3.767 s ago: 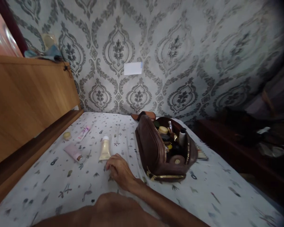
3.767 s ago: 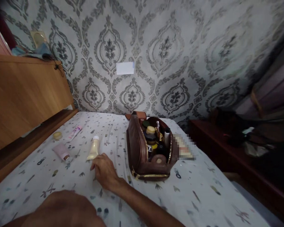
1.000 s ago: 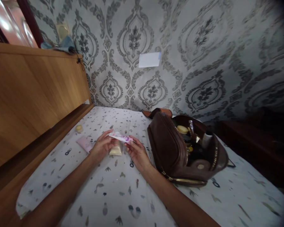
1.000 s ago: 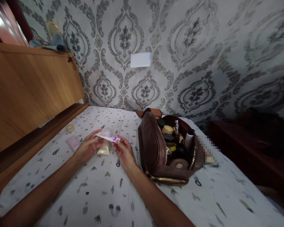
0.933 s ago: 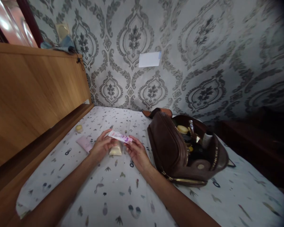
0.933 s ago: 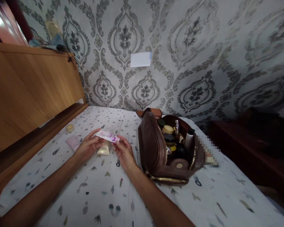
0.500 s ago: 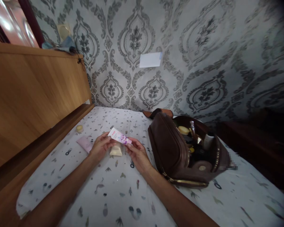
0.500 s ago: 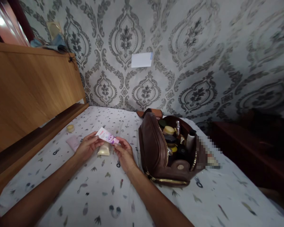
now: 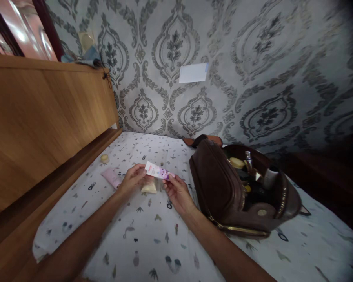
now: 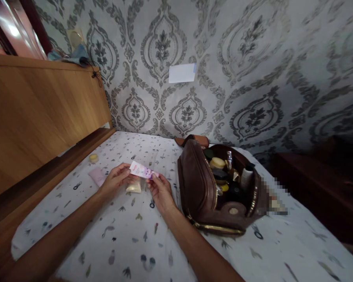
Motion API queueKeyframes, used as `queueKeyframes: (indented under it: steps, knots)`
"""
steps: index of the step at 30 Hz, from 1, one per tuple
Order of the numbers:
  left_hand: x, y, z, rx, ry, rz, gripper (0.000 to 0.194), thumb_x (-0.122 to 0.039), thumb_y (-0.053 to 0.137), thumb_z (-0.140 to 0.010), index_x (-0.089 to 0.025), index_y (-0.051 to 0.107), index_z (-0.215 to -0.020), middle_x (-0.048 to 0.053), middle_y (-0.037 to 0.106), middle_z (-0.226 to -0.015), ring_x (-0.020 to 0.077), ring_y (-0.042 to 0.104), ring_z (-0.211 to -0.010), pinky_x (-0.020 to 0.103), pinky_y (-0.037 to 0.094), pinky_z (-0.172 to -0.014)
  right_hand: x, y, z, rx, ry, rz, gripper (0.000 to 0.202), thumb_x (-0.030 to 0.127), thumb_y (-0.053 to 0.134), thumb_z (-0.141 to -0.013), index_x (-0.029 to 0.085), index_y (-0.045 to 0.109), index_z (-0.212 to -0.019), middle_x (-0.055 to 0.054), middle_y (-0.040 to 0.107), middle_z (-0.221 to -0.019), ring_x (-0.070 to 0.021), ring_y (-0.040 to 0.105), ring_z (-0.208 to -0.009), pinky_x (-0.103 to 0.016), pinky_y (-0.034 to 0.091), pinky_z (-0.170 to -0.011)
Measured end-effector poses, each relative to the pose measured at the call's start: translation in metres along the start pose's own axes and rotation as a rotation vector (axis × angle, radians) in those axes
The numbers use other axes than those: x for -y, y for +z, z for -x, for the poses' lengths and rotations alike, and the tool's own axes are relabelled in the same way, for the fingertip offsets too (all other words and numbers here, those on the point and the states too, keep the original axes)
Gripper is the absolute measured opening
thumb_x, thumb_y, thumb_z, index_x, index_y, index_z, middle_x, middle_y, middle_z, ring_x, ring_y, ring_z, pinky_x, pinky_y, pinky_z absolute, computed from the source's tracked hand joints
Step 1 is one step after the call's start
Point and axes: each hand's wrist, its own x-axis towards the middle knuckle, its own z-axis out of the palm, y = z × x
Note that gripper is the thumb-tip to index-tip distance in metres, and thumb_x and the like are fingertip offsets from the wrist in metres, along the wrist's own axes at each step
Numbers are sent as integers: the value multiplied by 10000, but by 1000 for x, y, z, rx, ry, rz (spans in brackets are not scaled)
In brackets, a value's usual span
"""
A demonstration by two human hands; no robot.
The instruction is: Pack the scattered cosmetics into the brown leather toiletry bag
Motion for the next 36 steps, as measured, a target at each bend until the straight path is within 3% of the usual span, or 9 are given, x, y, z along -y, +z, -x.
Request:
queueKeyframes:
  steps: [5, 8, 10, 12, 15, 20, 23, 27, 36]
  knots:
    - [-34, -40, 0, -256, 200, -1034, 300, -344, 423, -940, -189, 603, -1125, 100, 703, -988, 248, 666, -916, 364, 517, -793, 4, -1, -2, -48, 9, 19, 364, 438, 850, -623, 195, 602, -735, 40, 641, -641, -85, 560, -509, -180, 477, -449]
    - [-53, -67, 3, -379, 28, -1550, 326, -268, 362, -949, -168, 632, -1102, 157, 673, -1142, 313, 623, -1069, 420, 488, -857, 9, 1, -3, -74, -4, 104, 411, 520, 807, -633, 201, 557, -698, 55, 577, -587, -77, 458, -435, -188, 360, -368]
    - [-58, -80, 5, -375, -178, -1695, 352, -311, 380, -947, -136, 631, -1120, 197, 645, -1202, 350, 609, -1102, 440, 491, -841, 13, 3, -4, -90, -37, 189, 414, 531, 786, -648, 206, 531, -671, 62, 535, -563, -87, 442, -446, -196, 325, -377]
    - [-58, -87, 6, -338, -333, -1730, 399, -371, 396, -944, -108, 632, -1129, 224, 642, -1199, 370, 618, -1090, 450, 489, -830, 17, 3, -4, -80, -90, 358, 404, 529, 762, -673, 205, 523, -645, 58, 507, -548, -108, 461, -484, -213, 332, -421]
    - [-56, -90, 4, -293, -392, -1698, 419, -437, 408, -935, -125, 644, -1088, 203, 664, -1158, 353, 646, -1041, 417, 487, -811, 20, 0, -4, -29, -226, 791, 407, 573, 675, -731, 198, 547, -640, 32, 511, -556, -146, 493, -543, -251, 360, -501]
    - [-52, -86, 1, -328, -351, -1603, 369, -453, 477, -877, -172, 630, -1060, 163, 659, -1148, 329, 657, -991, 373, 477, -764, 11, -8, 0, -5, -447, 1188, 472, 525, 582, -786, 164, 588, -1090, 23, 570, -633, -181, 526, -579, -292, 385, -584]
    - [-49, -85, 0, -344, -319, -1541, 333, -407, 509, -849, -176, 624, -1060, 158, 645, -1136, 311, 658, -953, 356, 467, -741, 4, -13, 1, 48, -537, 1340, 484, 481, 514, -852, 158, 527, -1212, -19, 627, -751, -200, 574, -648, -314, 420, -633]
    - [-42, -81, -2, -316, -247, -1454, 376, -344, 573, -796, -187, 600, -1137, 136, 608, -1142, 277, 654, -908, 338, 466, -725, -1, -21, -3, 63, -585, 1391, 411, 450, 470, -892, 169, 545, -1183, -94, 687, -915, -261, 625, -864, -390, 461, -798]
    - [-11, -42, -3, 6, 51, -1124, 265, -373, 641, -781, -234, 663, -1006, 12, 608, -889, 186, 613, -802, 282, 473, -724, -2, -26, -9, -8, -656, 1683, 416, 440, 384, -952, 135, 596, -1139, -158, 687, -1075, -301, 597, -1064, -474, 366, -989]
